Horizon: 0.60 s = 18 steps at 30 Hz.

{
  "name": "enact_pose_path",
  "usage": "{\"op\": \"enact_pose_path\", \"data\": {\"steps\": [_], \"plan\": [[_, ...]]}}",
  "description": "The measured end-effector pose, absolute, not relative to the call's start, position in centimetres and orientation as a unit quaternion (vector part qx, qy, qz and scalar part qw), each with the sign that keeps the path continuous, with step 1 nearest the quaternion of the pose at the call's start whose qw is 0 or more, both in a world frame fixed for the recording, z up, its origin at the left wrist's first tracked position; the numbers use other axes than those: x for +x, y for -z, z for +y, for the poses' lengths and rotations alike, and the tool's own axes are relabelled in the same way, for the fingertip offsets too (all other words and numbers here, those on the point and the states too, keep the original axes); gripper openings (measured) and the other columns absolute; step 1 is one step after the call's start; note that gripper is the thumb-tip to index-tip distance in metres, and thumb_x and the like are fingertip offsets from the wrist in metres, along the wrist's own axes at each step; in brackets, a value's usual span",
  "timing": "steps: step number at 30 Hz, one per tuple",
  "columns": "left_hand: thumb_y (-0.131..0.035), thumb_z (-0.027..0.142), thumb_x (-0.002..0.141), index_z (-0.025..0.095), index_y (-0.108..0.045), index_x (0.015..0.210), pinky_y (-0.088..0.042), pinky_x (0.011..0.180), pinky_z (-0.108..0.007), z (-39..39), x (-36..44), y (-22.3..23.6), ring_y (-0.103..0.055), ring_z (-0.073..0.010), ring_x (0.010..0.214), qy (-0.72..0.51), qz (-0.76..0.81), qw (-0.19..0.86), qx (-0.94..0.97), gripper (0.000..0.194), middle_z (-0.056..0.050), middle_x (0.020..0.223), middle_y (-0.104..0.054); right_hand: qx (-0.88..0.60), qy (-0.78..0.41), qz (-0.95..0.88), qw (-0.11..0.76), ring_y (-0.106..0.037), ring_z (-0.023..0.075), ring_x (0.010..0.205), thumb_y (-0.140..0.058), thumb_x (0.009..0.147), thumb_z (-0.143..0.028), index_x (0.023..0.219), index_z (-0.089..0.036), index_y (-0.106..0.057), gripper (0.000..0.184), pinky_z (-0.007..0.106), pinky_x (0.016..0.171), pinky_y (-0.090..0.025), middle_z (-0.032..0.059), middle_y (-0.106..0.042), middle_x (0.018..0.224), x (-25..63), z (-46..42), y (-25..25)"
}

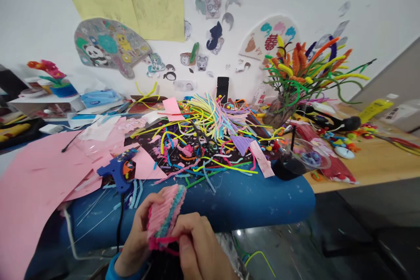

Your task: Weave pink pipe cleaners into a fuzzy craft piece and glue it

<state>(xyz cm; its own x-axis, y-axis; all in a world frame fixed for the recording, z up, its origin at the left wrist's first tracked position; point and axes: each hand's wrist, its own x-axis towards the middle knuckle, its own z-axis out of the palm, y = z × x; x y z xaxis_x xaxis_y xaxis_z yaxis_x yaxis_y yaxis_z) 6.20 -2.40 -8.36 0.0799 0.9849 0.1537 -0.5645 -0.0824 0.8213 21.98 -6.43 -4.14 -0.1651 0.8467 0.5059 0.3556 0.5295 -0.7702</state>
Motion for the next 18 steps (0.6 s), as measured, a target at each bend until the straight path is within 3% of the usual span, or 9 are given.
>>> {"op": "enact_pose_path", "data": {"steps": [2,6,9,13,18], "plan": [[-0.096,0.032,0.041,0.026,-0.075,0.087,-0.053,0.086,-0.029,-2.6,6.5,8.4,-0.065,-0.0286,0.107,-0.648,0.291,0.605,0.361,0.051,-0.004,0.111,-0.070,-0.446,-0.269,-0.678,0.518,-0.066,0.0133,0.071,-0.037,0.102,-0.026,0.096,-0.025,-0.059,0.023,0.021,0.062,-0.054,0.0019,-0.068,0.081,21.2,-6.9,4.6],[-0.096,0.038,0.037,0.026,-0.074,0.087,-0.054,0.088,-0.034,-2.8,6.5,8.9,-0.065,-0.0328,0.109,-0.686,0.328,0.560,0.329,0.055,-0.003,0.098,-0.070,-0.447,-0.284,-0.630,0.567,-0.071,0.0130,0.074,-0.044,0.102,-0.037,0.112,-0.027,-0.059,0.020,0.022,0.073,-0.057,0.0021,-0.073,0.089,20.2,-6.7,5.1],[-0.095,0.037,0.038,0.026,-0.073,0.089,-0.053,0.090,-0.036,-2.8,6.3,9.4,-0.063,-0.0340,0.112,-0.709,0.346,0.517,0.333,0.057,-0.003,0.089,-0.069,-0.431,-0.276,-0.642,0.571,-0.072,0.0135,0.068,-0.050,0.099,-0.033,0.098,-0.026,-0.065,0.017,0.021,0.067,-0.058,0.0011,-0.075,0.080,20.1,-6.3,5.3],[-0.093,0.038,0.047,0.028,-0.071,0.092,-0.054,0.091,-0.039,-2.7,6.1,9.8,-0.064,-0.0321,0.112,-0.726,0.337,0.473,0.369,0.051,-0.004,0.108,-0.068,-0.432,-0.171,-0.681,0.566,-0.073,0.0136,0.063,-0.057,0.095,-0.026,0.089,-0.025,-0.069,0.013,0.020,0.063,-0.057,0.0001,-0.077,0.074,20.1,-6.0,5.2],[-0.086,0.047,0.063,0.029,-0.068,0.100,-0.050,0.097,-0.040,-2.6,6.0,9.8,-0.059,-0.0298,0.119,-0.723,0.317,0.416,0.451,0.045,-0.005,0.122,-0.064,-0.371,-0.112,-0.702,0.598,-0.074,0.0120,0.062,-0.055,0.095,-0.021,0.094,-0.022,-0.065,0.010,0.017,0.062,-0.058,-0.0003,-0.078,0.074,19.7,-5.4,4.4]]}}
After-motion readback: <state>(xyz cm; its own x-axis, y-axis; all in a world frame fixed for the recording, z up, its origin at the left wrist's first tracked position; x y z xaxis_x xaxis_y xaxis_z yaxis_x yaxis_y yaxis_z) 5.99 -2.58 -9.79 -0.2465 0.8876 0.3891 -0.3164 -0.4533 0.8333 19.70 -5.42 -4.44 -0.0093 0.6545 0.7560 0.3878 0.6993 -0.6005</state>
